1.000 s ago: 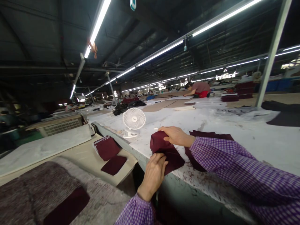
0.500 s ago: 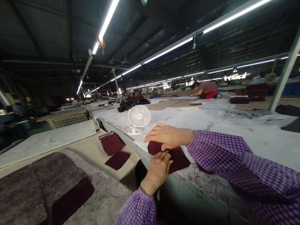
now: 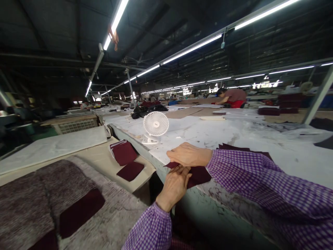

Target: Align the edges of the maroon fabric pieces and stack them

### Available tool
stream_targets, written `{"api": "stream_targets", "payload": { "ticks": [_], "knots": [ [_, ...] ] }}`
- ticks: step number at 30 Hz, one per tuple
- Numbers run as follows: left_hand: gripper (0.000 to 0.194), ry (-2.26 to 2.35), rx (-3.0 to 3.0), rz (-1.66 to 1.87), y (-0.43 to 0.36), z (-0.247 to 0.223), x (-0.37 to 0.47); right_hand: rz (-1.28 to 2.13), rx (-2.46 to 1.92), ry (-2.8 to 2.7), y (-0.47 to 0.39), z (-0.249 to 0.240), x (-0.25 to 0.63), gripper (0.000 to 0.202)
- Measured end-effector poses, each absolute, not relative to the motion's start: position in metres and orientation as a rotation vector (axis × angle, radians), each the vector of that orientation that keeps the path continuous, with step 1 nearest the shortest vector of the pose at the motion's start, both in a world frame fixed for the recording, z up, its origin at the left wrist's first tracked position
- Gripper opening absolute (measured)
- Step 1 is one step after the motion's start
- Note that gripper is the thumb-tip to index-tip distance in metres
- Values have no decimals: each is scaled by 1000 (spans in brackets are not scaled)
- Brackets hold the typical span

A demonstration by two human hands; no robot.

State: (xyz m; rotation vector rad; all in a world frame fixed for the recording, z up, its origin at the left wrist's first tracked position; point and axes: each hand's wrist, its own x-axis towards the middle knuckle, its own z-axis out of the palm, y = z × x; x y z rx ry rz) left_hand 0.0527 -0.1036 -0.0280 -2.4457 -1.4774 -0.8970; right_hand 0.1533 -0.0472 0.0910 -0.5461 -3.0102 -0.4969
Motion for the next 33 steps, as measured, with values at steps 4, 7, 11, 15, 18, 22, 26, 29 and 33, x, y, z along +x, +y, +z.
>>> {"api": "stream_targets", "payload": {
  "ticks": [4,7,11,15,18,22,26,29,33],
  "knots": [
    [32,-1482,-2428,-870,-102,-30,53,-281,-299,-2991,-34,93,153,23],
    [35,-1535,-2411,-813,-103,-31,54,113,-104,-3239,-21,97,138,56],
    [34,-1543,-2388,-799,-104,-31,55,621,-243,-3478,-7,104,114,68],
    [34,-1491,-2397,-811,-103,-31,54,668,-351,-3537,0,114,107,64],
    [35,-1488,-2405,-817,-102,-31,53,482,-366,-3595,-1,120,117,52],
    [37,-1495,-2410,-814,-103,-30,53,218,-485,-3533,-7,120,133,48],
    [35,-1469,-2381,-808,-103,-29,55,256,-655,-3301,-2,105,129,47],
    [33,-1462,-2366,-814,-103,-30,56,249,-797,-3269,6,94,119,46],
    [33,-1498,-2380,-815,-105,-29,56,422,-846,-3312,12,93,117,60]
  ]
}}
